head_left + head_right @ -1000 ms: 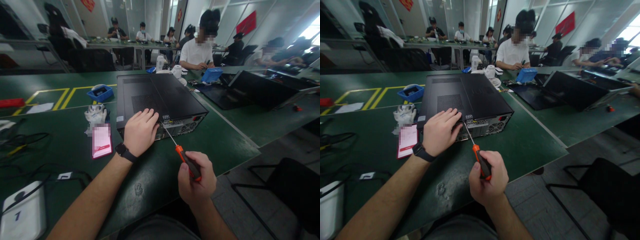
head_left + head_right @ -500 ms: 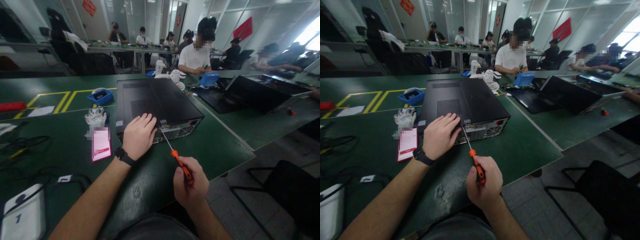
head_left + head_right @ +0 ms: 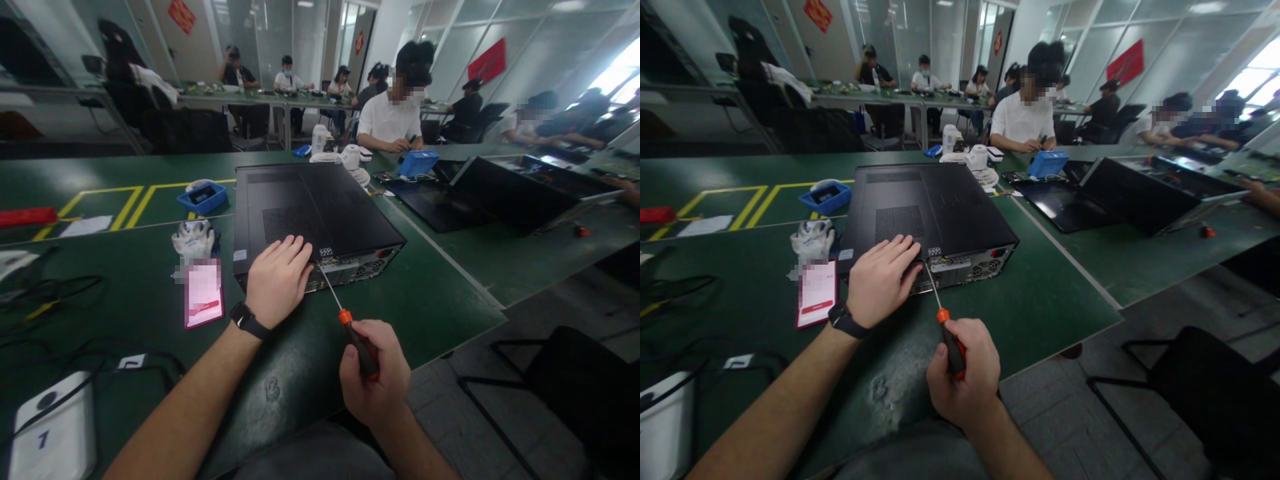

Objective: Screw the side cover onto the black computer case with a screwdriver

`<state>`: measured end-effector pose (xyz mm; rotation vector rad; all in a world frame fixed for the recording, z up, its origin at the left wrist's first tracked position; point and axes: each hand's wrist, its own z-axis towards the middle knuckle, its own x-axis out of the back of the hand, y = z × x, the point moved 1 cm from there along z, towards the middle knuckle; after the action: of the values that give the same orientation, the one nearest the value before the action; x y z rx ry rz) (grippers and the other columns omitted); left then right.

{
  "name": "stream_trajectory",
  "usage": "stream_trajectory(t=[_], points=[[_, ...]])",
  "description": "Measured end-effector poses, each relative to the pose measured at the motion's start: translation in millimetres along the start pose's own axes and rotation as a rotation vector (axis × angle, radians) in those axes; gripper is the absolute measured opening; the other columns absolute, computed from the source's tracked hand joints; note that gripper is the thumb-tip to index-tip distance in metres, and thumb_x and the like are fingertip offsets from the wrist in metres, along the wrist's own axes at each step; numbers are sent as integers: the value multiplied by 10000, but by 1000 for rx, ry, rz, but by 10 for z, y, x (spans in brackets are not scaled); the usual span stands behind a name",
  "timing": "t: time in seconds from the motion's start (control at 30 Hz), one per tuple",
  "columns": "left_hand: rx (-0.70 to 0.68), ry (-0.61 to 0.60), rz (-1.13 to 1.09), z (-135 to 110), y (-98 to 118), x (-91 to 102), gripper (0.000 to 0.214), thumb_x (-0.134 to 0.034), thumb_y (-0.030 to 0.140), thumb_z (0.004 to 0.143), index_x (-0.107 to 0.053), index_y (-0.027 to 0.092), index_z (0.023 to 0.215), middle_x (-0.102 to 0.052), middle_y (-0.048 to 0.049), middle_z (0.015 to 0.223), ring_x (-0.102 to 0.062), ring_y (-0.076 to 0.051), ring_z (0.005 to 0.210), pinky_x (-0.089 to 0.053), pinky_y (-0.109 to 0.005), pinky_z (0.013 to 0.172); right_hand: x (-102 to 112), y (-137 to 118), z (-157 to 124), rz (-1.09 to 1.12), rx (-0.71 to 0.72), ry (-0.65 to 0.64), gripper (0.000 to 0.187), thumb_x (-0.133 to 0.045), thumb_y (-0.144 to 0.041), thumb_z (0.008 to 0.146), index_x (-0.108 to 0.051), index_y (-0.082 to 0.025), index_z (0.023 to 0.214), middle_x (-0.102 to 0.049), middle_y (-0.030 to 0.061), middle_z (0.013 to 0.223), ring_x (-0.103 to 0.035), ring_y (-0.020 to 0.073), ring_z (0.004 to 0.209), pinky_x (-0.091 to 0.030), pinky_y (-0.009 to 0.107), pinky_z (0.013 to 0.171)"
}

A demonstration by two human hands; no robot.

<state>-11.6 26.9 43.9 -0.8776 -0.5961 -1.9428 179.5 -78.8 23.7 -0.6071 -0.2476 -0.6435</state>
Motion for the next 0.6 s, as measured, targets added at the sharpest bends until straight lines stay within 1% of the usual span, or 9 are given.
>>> stream_trajectory(t=[0.1,0.2,0.33,0.43,0.53,0.6], points=[[-2,-1,-1,1,4,9,363,-560,230,1000,-652,146,1341,-663,-147,1432,-618,-304,1350,-493,-499,1151,-4,4,-1,-1,13,7,292,-595,-110,851,-614,-187,1132,-693,61,932,-694,177,807,-606,326,721],[1,-4,-6,-1,4,10,364,-557,225,1000,-651,141,1342,-660,-153,1434,-615,-306,1355,-492,-504,1152,13,13,8,-25,19,7,263,-598,-101,885,-619,-200,1127,-712,46,895,-702,165,747,-599,295,667],[3,3,-15,-4,4,5,367,-567,225,995,-652,145,1343,-665,-155,1425,-618,-311,1351,-501,-518,1141,46,35,12,-56,-35,20,217,-564,-149,934,-613,-211,1137,-722,47,913,-713,170,745,-591,292,643],[-1,0,-2,-1,8,6,361,-562,228,1000,-654,134,1336,-666,-153,1426,-620,-311,1349,-498,-507,1146,46,39,16,-32,-31,13,281,-551,-177,912,-591,-194,1190,-695,60,942,-697,178,759,-588,308,649],[-6,-1,14,3,13,10,351,-554,236,1008,-657,130,1326,-672,-150,1418,-626,-309,1341,-506,-499,1139,26,33,31,-11,-3,37,323,-576,-154,860,-582,-184,1182,-659,62,942,-677,186,805,-594,330,695],[-8,0,17,3,14,12,349,-554,236,1009,-658,128,1325,-673,-148,1416,-627,-307,1340,-508,-494,1137,17,30,35,-4,9,65,327,-585,-133,851,-577,-183,1174,-652,63,948,-679,189,836,-598,335,721]])
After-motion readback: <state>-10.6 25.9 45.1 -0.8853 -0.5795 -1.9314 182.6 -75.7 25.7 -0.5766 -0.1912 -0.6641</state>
